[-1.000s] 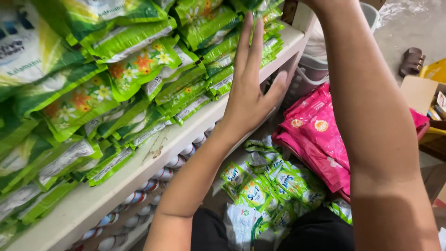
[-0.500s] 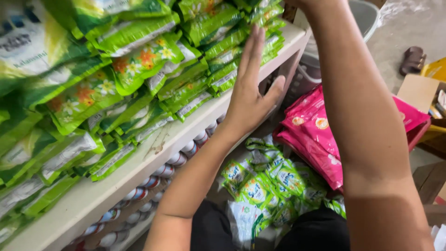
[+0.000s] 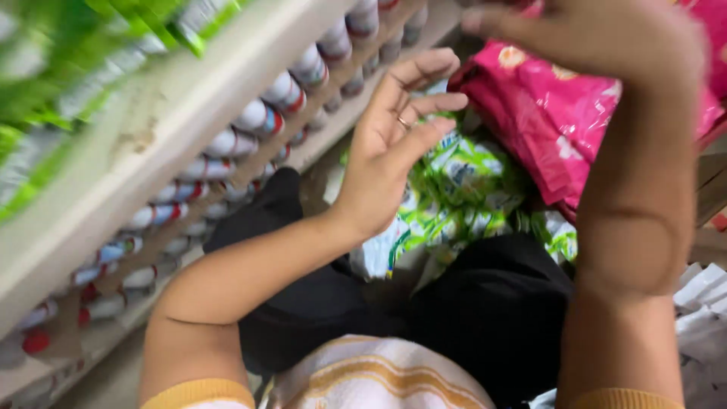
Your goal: Stocking and organizing detergent packets on a grocery store shelf.
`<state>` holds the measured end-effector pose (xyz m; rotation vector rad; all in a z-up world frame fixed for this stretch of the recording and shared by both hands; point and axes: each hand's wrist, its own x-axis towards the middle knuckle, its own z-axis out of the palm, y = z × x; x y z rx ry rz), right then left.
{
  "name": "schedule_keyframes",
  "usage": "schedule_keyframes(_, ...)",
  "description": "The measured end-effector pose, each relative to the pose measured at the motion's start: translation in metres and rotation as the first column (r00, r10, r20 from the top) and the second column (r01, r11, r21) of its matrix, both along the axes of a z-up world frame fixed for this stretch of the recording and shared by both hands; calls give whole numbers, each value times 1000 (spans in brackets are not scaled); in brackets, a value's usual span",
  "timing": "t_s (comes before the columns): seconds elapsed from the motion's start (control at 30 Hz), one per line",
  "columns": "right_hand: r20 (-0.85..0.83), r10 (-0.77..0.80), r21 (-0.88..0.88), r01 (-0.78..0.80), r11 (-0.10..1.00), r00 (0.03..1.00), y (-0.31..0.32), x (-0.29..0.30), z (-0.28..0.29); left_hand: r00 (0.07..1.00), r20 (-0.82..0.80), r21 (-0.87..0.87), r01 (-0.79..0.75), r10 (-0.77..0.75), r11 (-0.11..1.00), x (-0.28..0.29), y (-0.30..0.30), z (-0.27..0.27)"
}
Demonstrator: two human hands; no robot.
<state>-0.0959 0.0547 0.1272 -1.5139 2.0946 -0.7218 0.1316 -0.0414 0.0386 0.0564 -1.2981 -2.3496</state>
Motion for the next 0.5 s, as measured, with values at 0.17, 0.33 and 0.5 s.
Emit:
schedule_keyframes(0.17,133,253,-82,-244,966,958,-16,10,-176,1000,-4,-107,-18,17,994,-32,-29,-67)
schedule_keyframes(0.33,281,337,372,-426,825,899,0,52,-407,937,343,-939,341,71,34,-45,-66,-114)
schedule_keyframes(0.5,192,421,585,-448,677,887,11,97,-512,650,754,-633,757,94,-162,-50,-74,-166)
